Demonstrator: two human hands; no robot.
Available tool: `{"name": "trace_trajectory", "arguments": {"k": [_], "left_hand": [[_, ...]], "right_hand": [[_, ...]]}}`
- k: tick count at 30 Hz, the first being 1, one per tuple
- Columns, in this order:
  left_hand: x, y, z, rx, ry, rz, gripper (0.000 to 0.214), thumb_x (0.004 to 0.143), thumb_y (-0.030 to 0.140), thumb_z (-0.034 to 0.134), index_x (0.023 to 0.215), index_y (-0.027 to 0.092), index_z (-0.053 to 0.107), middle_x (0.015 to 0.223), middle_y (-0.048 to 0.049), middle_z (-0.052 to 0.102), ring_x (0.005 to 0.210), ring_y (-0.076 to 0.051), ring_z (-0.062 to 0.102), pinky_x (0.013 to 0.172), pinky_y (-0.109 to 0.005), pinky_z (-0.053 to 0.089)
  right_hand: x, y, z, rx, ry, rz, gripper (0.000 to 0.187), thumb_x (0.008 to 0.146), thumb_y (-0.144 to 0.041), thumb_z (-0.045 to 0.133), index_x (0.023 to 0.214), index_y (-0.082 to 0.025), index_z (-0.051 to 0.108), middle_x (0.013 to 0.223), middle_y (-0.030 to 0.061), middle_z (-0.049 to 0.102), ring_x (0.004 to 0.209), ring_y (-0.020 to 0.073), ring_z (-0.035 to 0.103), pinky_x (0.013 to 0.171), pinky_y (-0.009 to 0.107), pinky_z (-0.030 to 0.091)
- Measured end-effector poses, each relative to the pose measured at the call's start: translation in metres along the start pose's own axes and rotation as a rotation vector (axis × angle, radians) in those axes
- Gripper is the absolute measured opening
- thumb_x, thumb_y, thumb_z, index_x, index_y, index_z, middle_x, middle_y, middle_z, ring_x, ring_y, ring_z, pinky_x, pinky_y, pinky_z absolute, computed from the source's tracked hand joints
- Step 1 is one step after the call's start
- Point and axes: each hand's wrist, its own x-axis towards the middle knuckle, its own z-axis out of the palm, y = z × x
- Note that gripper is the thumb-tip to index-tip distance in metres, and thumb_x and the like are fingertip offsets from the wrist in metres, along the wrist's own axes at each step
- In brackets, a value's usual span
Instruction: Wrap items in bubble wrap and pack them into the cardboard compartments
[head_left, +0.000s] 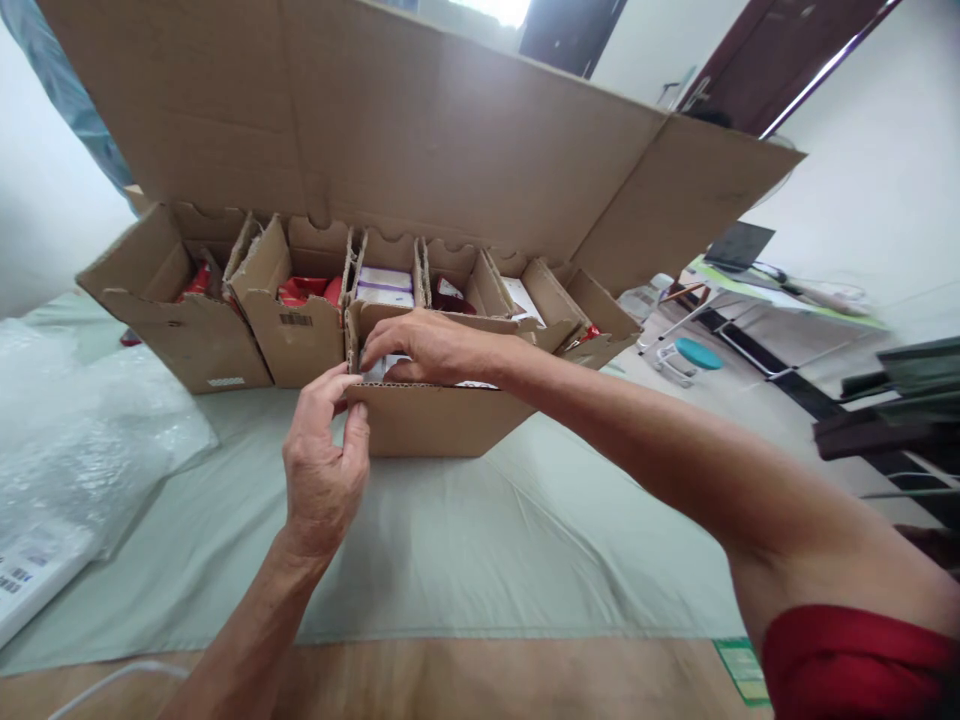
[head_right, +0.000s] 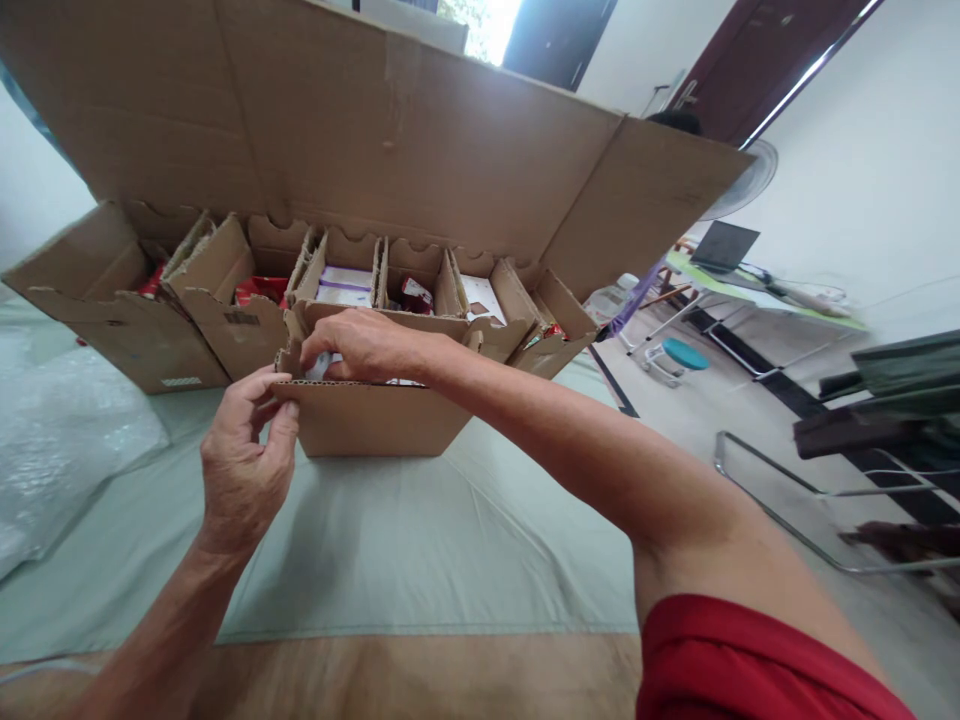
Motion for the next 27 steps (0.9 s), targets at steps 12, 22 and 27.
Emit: {"name": "trace_trajectory", "arguments": {"k": [12,22,27], "left_hand": [[-0.001,0.002,0.000,-0.010,-0.007,-0.024,0.030,0.096,0.023,0.057,0.126,0.024,0.063,0.131,-0.0077,0.066,0.120,-0.022,0.066,0.101,-0.040,0.057],[0.002,-0.017,0.001,-0.421,0.058,-0.501,0.055,0.090,0.028,0.062,0.144,0.031,0.051,0.148,-0.0095,0.057,0.139,-0.025,0.055,0.114,-0.043,0.049],[-0.007,-0.013,0.021,-0.458,0.003,-0.505,0.044,0.096,0.043,0.051,0.138,0.029,0.059,0.143,-0.0060,0.064,0.137,-0.023,0.056,0.113,-0.040,0.050]], "right_hand": [[0.001,0.004,0.000,0.047,0.076,-0.055,0.021,0.089,-0.009,0.063,0.100,-0.019,0.078,0.103,0.0036,0.076,0.094,0.0157,0.067,0.084,0.029,0.047],[-0.174,-0.008,0.056,0.218,1.362,0.522,0.039,0.094,-0.039,0.061,0.131,-0.027,0.061,0.133,0.0092,0.066,0.121,0.0244,0.064,0.102,0.046,0.054],[-0.181,-0.003,0.138,0.724,1.030,0.678,0.078,0.084,-0.059,0.069,0.147,-0.021,0.045,0.150,0.0193,0.056,0.133,0.0309,0.057,0.099,0.046,0.055]]}}
